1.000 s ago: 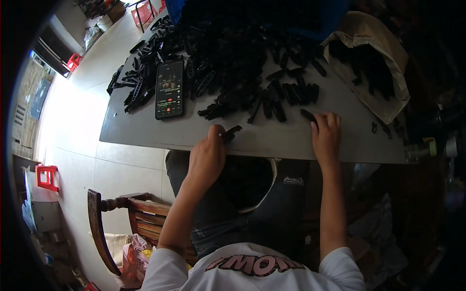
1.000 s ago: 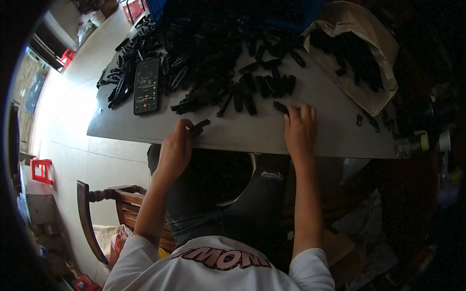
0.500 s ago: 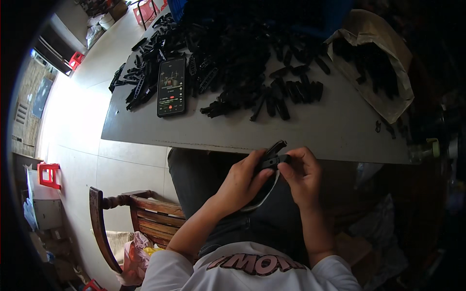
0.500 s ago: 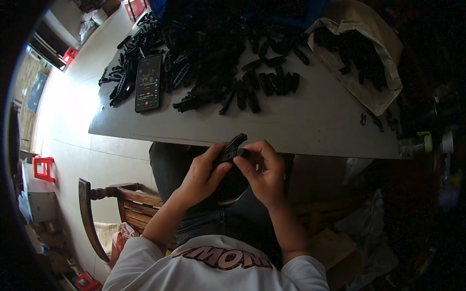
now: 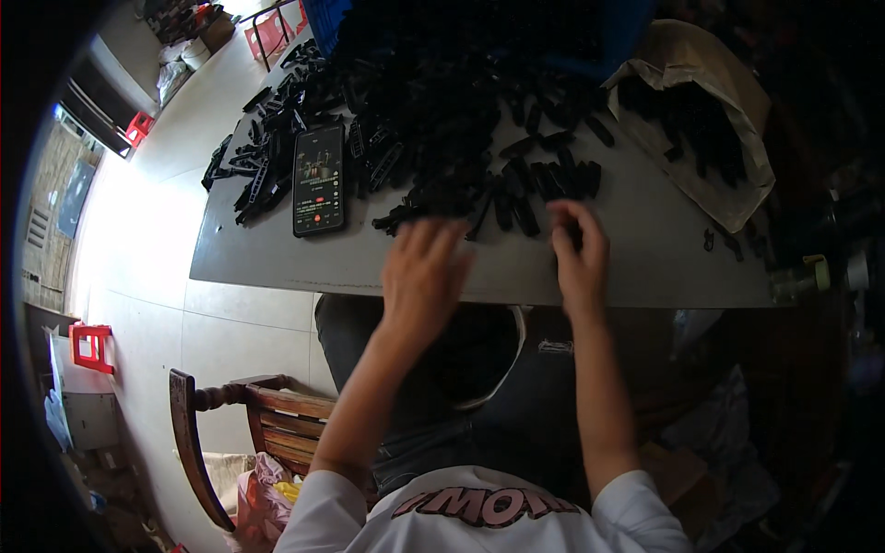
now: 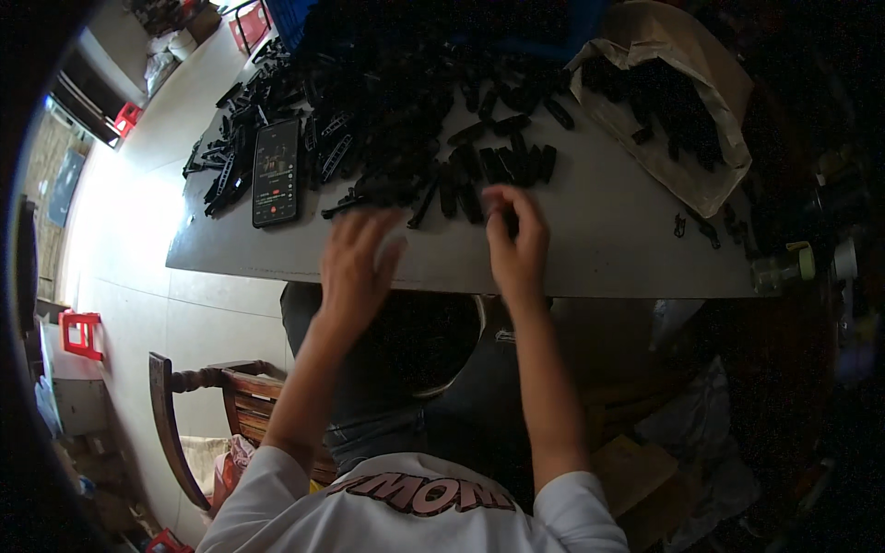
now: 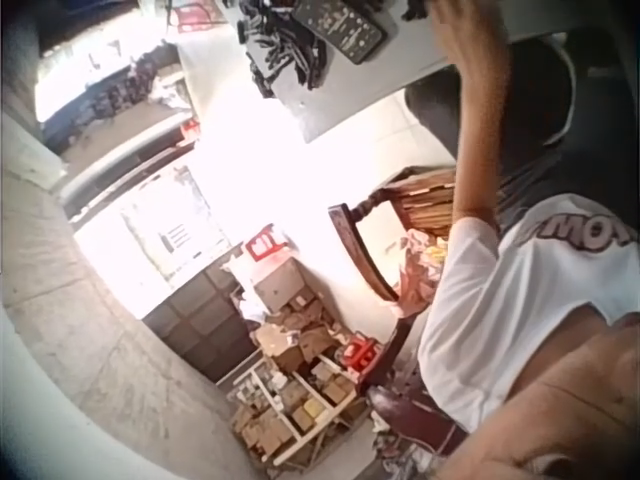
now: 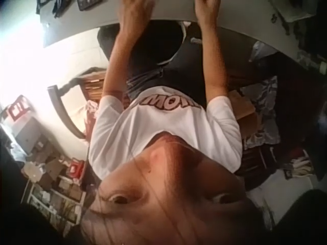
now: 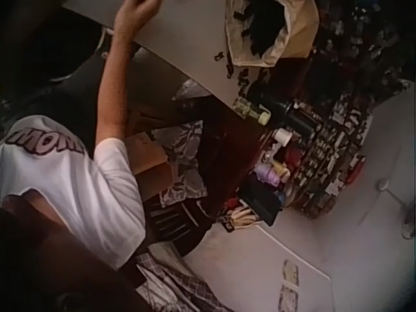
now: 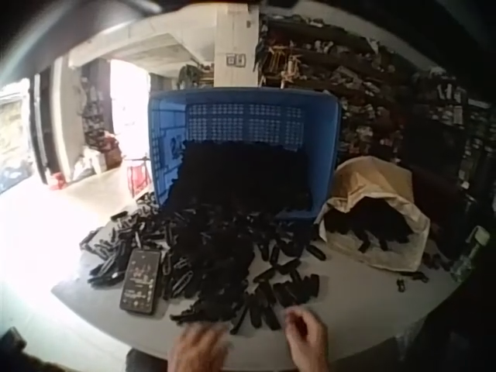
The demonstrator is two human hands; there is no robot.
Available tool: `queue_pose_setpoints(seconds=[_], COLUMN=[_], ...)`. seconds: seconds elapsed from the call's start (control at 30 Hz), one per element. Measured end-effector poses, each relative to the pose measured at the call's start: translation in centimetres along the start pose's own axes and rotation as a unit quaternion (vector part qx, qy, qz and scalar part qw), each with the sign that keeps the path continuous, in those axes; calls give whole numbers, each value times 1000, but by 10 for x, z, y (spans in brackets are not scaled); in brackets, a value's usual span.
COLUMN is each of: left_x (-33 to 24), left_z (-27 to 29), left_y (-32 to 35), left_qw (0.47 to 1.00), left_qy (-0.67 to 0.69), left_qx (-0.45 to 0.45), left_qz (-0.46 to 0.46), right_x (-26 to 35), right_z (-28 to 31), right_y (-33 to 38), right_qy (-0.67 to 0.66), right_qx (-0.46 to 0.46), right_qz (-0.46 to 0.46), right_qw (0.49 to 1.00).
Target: Assembling small black plastic components by snapping two pieces together.
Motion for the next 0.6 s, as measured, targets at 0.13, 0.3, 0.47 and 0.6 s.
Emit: queue_pose_setpoints(seconds=[0.13, 0.3, 0.47, 0.6], left_x=[31, 43, 30, 20], left_z=[-3, -4, 3, -12], left_y=[-31, -36, -24, -5], left_qw=[988, 984, 993, 905], left_qy=[-152, -171, 76, 391], left_qx=[-13, 42, -8, 50], left_qz=[22, 31, 91, 157], right_x=[-9, -13, 2, 37], right_z=[0, -7, 3, -6], right_y=[-45, -64, -56, -20], right_qy=[402, 516, 437, 23], right_qx=[15, 93, 46, -7], right_qz=[11, -25, 0, 84], right_qw=[916, 851, 898, 996])
Point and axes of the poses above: each hand's wrist, its own y-axis away from the middle knuckle, its own z-axis out of the back of the hand, x = y × z, the point moved 1 cm from there along -y, towards the middle knuckle, and after that the axes turned 12 degrees about x, right-handed, at the moved point
